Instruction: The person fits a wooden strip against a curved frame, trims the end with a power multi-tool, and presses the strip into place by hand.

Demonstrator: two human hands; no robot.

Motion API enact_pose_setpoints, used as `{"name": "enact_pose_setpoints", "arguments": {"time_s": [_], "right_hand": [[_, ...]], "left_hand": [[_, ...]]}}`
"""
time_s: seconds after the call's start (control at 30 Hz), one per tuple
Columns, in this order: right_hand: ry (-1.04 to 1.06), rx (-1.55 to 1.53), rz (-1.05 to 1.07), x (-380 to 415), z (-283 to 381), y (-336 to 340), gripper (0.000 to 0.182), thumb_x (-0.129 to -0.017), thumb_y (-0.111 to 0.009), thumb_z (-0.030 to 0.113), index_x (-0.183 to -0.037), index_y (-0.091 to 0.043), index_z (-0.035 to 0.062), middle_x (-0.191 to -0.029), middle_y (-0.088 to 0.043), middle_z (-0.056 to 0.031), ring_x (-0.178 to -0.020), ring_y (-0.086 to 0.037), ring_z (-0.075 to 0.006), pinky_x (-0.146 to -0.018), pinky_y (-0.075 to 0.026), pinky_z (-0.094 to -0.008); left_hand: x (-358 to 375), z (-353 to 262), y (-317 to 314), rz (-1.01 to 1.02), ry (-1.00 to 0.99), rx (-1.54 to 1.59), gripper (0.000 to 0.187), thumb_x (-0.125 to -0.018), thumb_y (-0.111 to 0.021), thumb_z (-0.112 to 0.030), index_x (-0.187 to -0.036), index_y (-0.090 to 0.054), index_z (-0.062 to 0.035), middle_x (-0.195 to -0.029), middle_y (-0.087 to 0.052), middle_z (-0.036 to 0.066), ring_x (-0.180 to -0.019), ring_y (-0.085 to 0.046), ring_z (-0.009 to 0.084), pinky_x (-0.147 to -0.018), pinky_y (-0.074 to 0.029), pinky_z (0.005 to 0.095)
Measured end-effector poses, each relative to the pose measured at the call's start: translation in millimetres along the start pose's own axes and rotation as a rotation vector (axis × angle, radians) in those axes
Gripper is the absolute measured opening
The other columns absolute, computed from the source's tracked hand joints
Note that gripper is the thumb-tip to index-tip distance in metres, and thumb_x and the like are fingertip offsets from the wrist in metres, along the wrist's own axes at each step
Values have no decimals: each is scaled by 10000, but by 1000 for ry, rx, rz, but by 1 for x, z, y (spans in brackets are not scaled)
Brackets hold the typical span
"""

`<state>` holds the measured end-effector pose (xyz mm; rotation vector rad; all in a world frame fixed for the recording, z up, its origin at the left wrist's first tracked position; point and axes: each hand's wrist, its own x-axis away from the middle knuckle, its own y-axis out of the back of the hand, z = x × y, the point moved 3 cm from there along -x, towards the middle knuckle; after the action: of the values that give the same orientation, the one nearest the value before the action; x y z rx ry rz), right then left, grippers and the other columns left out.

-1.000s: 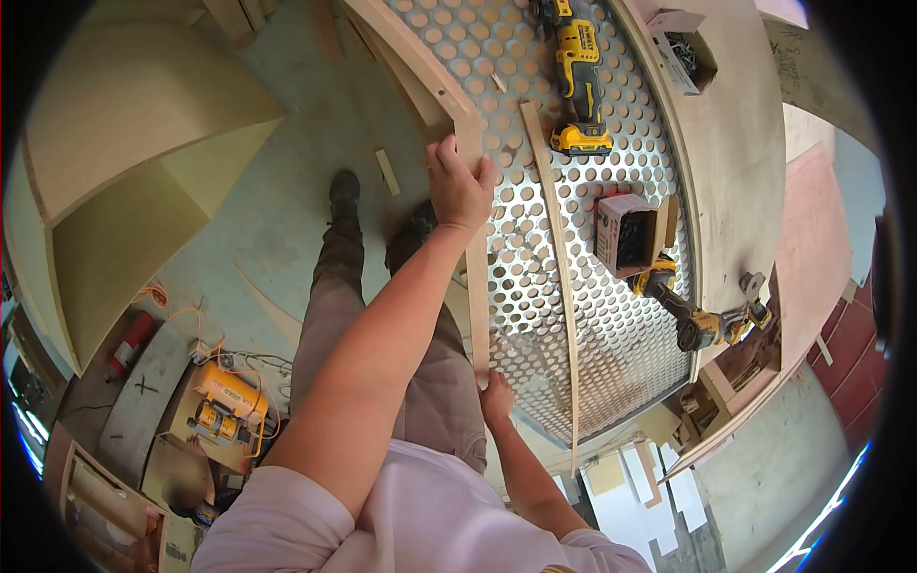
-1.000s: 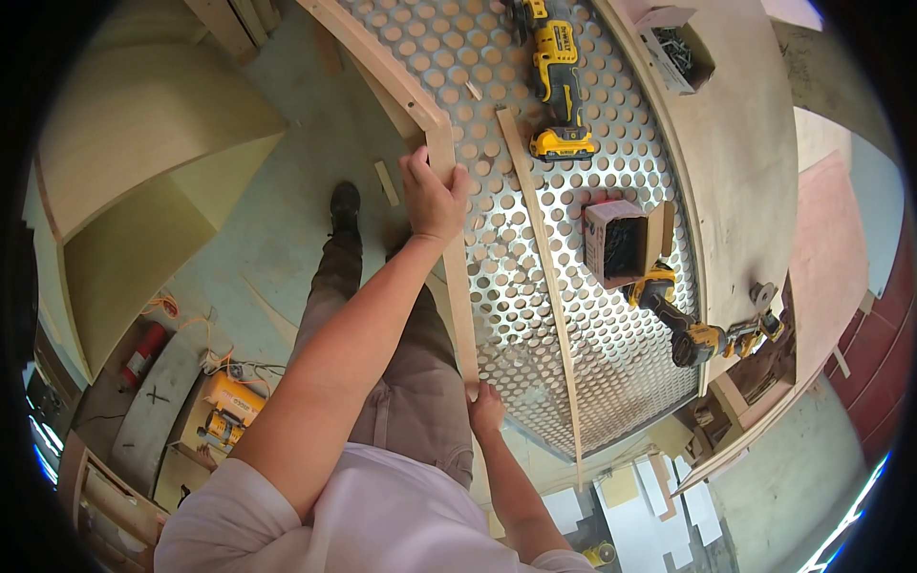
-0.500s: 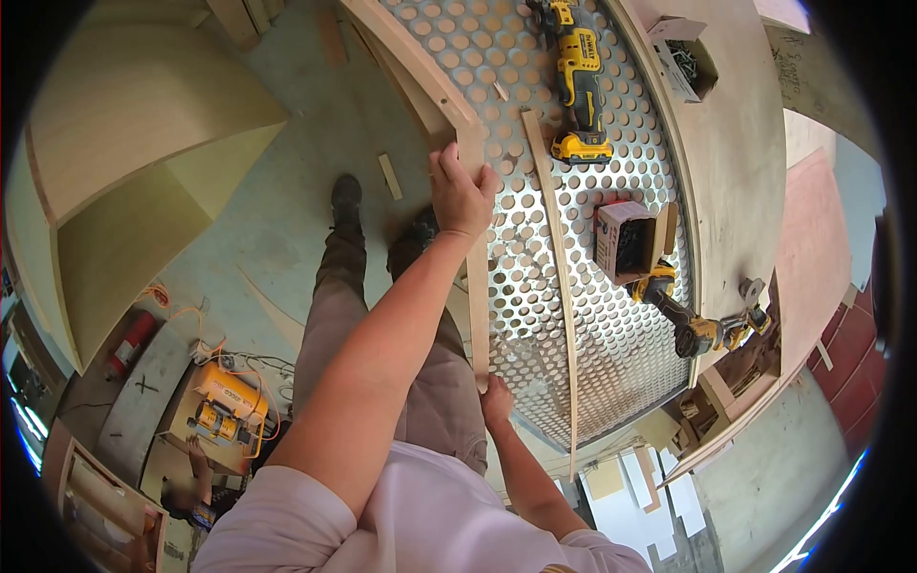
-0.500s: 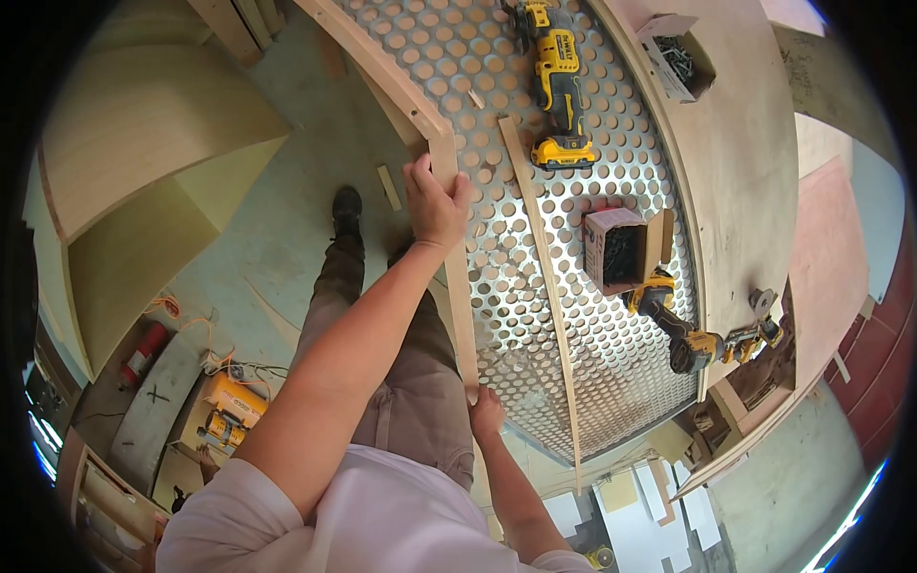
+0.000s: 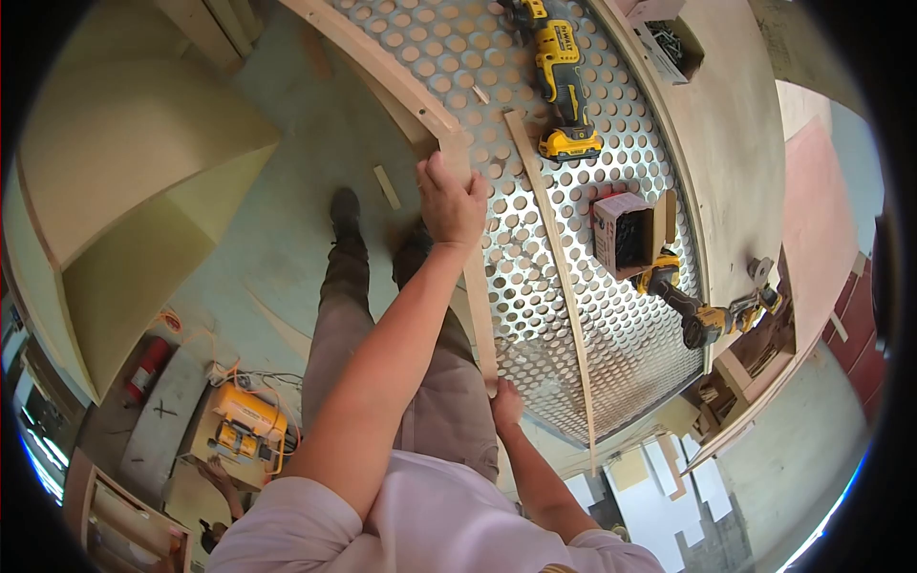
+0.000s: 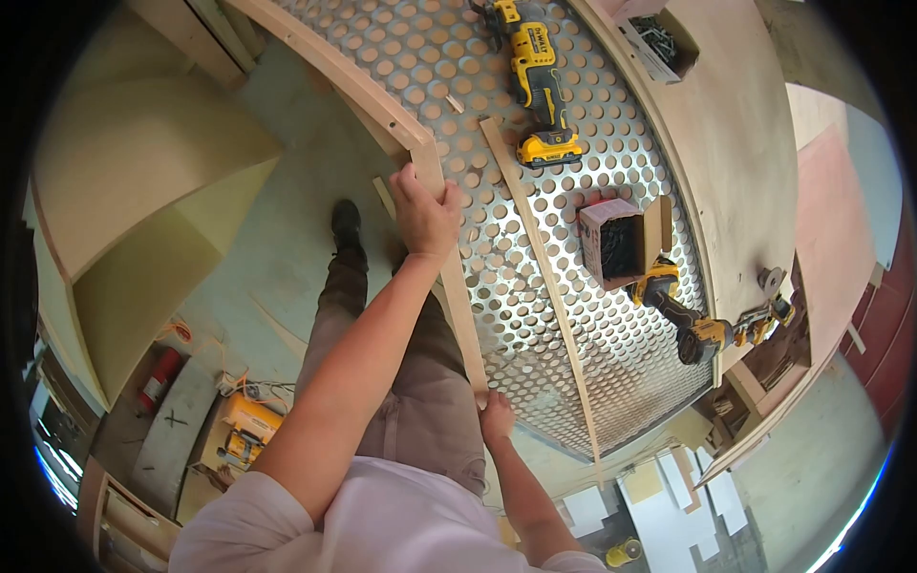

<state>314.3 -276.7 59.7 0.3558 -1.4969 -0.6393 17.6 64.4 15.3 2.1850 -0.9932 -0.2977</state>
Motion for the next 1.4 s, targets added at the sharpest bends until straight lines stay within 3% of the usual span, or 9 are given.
{"name": "enact_pose_setpoints", "arguments": {"time_s": [0.2, 0.63, 0.83, 1.03, 1.4], "right_hand": [[-43, 25, 33, 0, -1, -2, 429, -837, -776, 413, -1091, -630, 100, -1038, -665, -117, -988, -673, -345, -801, -557, -488], [-4, 7, -11, 0, -7, -9, 402, -808, -799, 394, -1002, -596, 107, -986, -663, -99, -946, -681, -338, -744, -558, -504], [11, 16, -11, 0, -3, -2, 393, -825, -779, 419, -988, -603, 108, -973, -663, -104, -942, -683, -337, -742, -559, -503], [-13, -3, 0, 0, 0, 0, 385, -813, -790, 396, -993, -599, 114, -977, -662, -94, -953, -680, -324, -742, -562, -493], [-57, 92, -109, -4, -7, -32, 398, -732, -838, 291, -973, -572, 120, -971, -649, -80, -928, -681, -308, -703, -580, -476]], "left_hand": [[-1, -3, -2, -7, -24, -61, 588, -827, -717, -171, -1291, -408, 17, -1236, -503, 247, -1112, -555, 468, -948, -481, 516], [0, -4, -2, -8, -33, -107, 568, -845, -693, -170, -1290, -411, 42, -1243, -500, 255, -1130, -548, 465, -954, -473, 513], [-1, -3, -3, -36, -60, -56, 529, -932, -694, -250, -1279, -420, 41, -1203, -508, 249, -1085, -554, 455, -916, -476, 517], [-4, -1, -3, -54, -71, -51, 485, -998, -639, -346, -1249, -446, 21, -1168, -514, 239, -1035, -564, 457, -841, -490, 536], [-4, -1, -4, -82, -67, -35, 467, -997, -636, -349, -1235, -437, 0, -1137, -511, 232, -988, -573, 457, -805, -495, 533]]}}
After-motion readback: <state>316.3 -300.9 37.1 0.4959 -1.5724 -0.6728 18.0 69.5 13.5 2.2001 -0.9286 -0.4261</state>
